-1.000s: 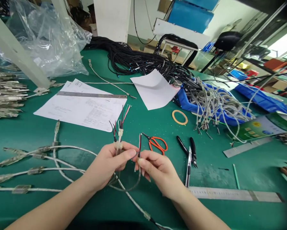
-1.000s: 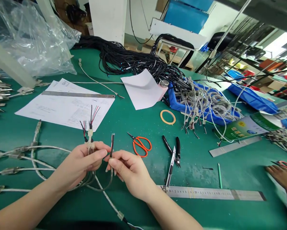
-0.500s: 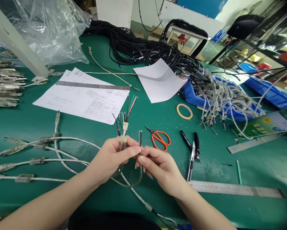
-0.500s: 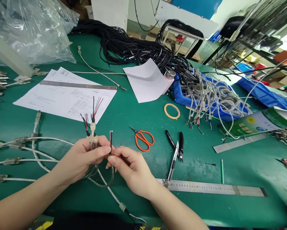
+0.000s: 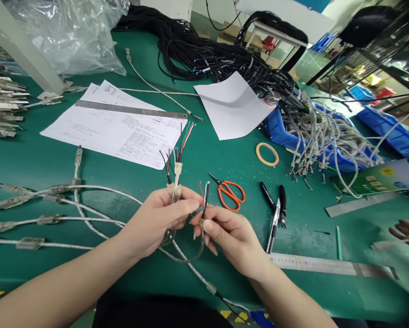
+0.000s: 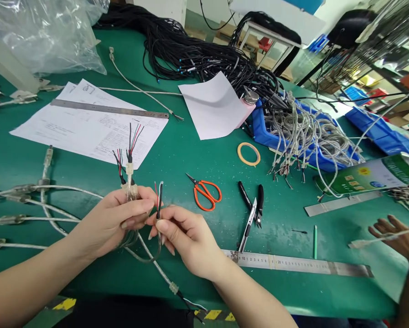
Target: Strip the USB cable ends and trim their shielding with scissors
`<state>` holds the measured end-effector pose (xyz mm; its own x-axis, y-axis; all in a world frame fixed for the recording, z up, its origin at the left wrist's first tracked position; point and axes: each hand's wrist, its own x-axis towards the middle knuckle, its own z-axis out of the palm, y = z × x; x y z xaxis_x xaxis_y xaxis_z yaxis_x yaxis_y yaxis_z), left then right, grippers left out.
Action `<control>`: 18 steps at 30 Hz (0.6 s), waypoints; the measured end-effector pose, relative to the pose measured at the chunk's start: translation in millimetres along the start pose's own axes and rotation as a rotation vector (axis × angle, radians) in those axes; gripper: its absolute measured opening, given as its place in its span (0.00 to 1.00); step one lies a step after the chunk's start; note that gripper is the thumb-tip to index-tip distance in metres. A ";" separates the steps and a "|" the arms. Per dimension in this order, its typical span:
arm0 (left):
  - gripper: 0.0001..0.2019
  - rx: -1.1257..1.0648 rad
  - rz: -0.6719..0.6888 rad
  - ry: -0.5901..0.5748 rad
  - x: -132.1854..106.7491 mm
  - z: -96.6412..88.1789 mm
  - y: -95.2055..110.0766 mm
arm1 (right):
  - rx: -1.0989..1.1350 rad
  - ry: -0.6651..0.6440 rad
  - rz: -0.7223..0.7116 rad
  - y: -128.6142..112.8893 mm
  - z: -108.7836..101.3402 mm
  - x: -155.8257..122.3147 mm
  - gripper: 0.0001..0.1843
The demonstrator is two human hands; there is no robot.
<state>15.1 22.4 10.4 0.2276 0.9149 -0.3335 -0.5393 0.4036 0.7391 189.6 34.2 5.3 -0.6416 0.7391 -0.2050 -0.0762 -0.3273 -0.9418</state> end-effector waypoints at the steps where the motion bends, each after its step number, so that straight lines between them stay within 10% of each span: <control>1: 0.04 0.012 -0.003 0.006 -0.4 0.2 0.5 | 0.002 0.000 -0.004 0.2 0.0 -0.3 0.09; 18: 0.04 0.157 0.017 -0.185 -6.2 -2.5 -0.8 | 0.297 0.025 0.112 6.2 4.6 0.0 0.14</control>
<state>12.1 16.4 10.4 0.3721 0.9023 -0.2176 -0.4154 0.3716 0.8303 185.6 29.5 0.7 -0.6396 0.7022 -0.3129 -0.2279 -0.5620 -0.7951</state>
